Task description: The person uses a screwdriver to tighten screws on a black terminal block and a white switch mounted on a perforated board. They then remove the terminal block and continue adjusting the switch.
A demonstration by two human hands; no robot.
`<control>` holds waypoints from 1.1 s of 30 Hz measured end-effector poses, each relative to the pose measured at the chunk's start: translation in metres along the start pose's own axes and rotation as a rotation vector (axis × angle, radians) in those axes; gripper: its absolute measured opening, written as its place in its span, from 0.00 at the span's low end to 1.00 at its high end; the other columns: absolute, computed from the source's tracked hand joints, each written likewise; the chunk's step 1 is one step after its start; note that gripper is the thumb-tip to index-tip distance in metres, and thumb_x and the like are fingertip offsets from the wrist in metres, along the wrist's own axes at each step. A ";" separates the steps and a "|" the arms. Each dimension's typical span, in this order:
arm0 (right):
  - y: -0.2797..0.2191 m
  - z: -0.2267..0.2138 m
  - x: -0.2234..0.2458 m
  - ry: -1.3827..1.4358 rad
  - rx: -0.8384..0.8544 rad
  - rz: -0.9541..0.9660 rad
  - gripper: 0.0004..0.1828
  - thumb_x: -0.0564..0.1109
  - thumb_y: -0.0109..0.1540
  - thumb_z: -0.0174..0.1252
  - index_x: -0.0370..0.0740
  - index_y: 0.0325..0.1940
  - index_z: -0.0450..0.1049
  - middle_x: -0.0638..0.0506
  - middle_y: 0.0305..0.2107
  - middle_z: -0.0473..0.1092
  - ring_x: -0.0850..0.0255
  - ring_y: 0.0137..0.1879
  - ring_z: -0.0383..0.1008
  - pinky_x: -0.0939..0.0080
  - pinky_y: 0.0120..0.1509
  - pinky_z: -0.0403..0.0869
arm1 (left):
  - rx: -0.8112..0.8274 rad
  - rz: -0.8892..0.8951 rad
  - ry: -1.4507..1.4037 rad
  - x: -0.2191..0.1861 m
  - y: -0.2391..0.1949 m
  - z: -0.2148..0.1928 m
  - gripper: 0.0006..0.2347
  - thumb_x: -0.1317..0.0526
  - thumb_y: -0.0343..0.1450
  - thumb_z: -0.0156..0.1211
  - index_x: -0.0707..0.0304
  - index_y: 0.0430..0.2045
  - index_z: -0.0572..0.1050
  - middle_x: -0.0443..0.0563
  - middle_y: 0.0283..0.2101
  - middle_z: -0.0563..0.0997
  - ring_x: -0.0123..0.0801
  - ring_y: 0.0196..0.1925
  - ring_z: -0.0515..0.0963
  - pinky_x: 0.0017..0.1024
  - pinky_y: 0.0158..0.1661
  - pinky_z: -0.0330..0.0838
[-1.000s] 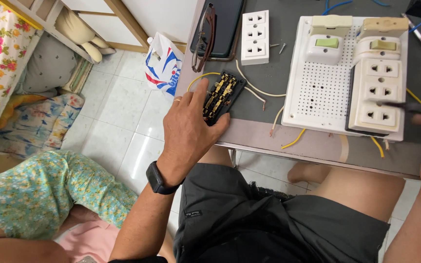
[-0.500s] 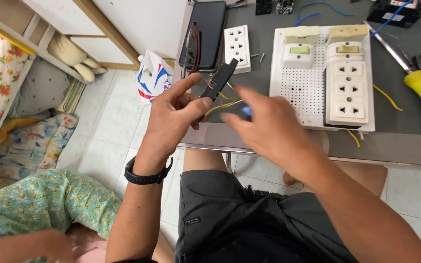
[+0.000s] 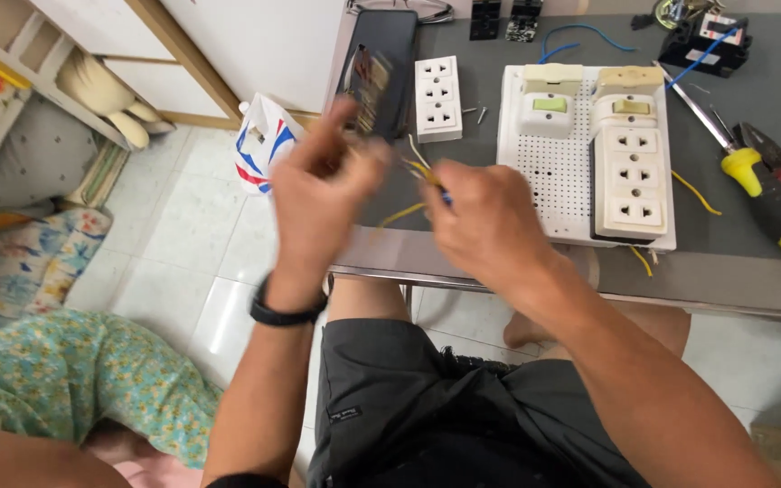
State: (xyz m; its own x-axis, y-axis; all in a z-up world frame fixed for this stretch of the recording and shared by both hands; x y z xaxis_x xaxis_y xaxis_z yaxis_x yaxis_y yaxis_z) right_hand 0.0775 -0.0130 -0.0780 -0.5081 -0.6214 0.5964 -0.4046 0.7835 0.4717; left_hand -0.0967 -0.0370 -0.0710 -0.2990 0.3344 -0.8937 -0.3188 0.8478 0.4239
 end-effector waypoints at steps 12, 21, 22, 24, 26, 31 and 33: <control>0.059 -0.068 0.009 0.051 0.188 0.664 0.19 0.46 0.61 0.52 0.37 0.16 0.70 0.51 0.12 0.69 0.66 0.15 0.58 0.67 0.22 0.59 | -0.045 -0.094 0.296 0.000 -0.051 -0.016 0.24 0.58 0.62 0.68 0.59 0.54 0.71 0.44 0.31 0.76 0.21 0.27 0.72 0.19 0.33 0.72; 0.105 -0.049 -0.007 -0.147 0.492 0.892 0.22 0.56 0.61 0.52 0.36 0.23 0.76 0.48 0.15 0.72 0.59 0.19 0.63 0.58 0.27 0.60 | -0.176 0.135 0.653 0.016 -0.053 -0.014 0.27 0.57 0.63 0.68 0.65 0.55 0.68 0.48 0.38 0.77 0.33 0.37 0.76 0.33 0.37 0.71; 0.101 -0.056 -0.006 -0.131 0.414 0.819 0.18 0.54 0.63 0.54 0.37 0.31 0.77 0.45 0.18 0.73 0.59 0.21 0.66 0.59 0.27 0.64 | -0.184 0.199 0.723 0.017 -0.054 -0.015 0.27 0.57 0.63 0.68 0.64 0.55 0.68 0.50 0.40 0.78 0.37 0.39 0.77 0.34 0.38 0.73; 0.087 -0.074 -0.008 -0.117 0.344 0.750 0.14 0.52 0.64 0.56 0.38 0.39 0.77 0.43 0.21 0.74 0.60 0.23 0.70 0.61 0.27 0.68 | -0.187 0.254 0.791 0.019 -0.056 -0.016 0.26 0.57 0.63 0.69 0.63 0.55 0.68 0.53 0.41 0.79 0.41 0.41 0.79 0.35 0.39 0.74; 0.067 -0.103 -0.012 -0.107 0.090 0.479 0.20 0.48 0.62 0.56 0.39 0.55 0.76 0.50 0.22 0.69 0.66 0.21 0.67 0.64 0.18 0.66 | -0.147 0.272 0.840 0.017 -0.056 -0.013 0.26 0.57 0.62 0.68 0.63 0.54 0.69 0.53 0.37 0.77 0.42 0.37 0.77 0.37 0.36 0.73; -0.005 -0.156 -0.069 0.089 -0.180 0.411 0.24 0.38 0.70 0.48 0.34 0.73 0.66 0.46 0.19 0.57 0.64 0.18 0.53 0.66 0.24 0.60 | -0.073 0.184 1.079 0.020 -0.052 0.005 0.27 0.50 0.60 0.65 0.60 0.53 0.71 0.57 0.28 0.74 0.52 0.29 0.75 0.44 0.27 0.68; -0.040 -0.171 -0.099 0.201 -0.254 0.472 0.24 0.39 0.74 0.44 0.40 0.76 0.62 0.46 0.21 0.54 0.64 0.19 0.49 0.64 0.30 0.63 | -0.102 0.184 1.201 0.020 -0.047 0.010 0.27 0.48 0.58 0.64 0.60 0.50 0.73 0.57 0.25 0.74 0.52 0.26 0.73 0.43 0.26 0.67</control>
State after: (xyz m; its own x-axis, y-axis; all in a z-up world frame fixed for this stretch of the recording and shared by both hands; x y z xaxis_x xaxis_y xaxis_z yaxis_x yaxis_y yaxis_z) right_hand 0.2742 0.0170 -0.0444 -0.4243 -0.2114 0.8805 0.0388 0.9672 0.2510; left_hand -0.0785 -0.0664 -0.1100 -0.9714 -0.1932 -0.1379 -0.2373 0.7736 0.5875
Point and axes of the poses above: each hand's wrist, its own y-axis towards the middle knuckle, its own z-axis out of the palm, x = y × z, the point moved 1 cm from there along y, towards the middle knuckle
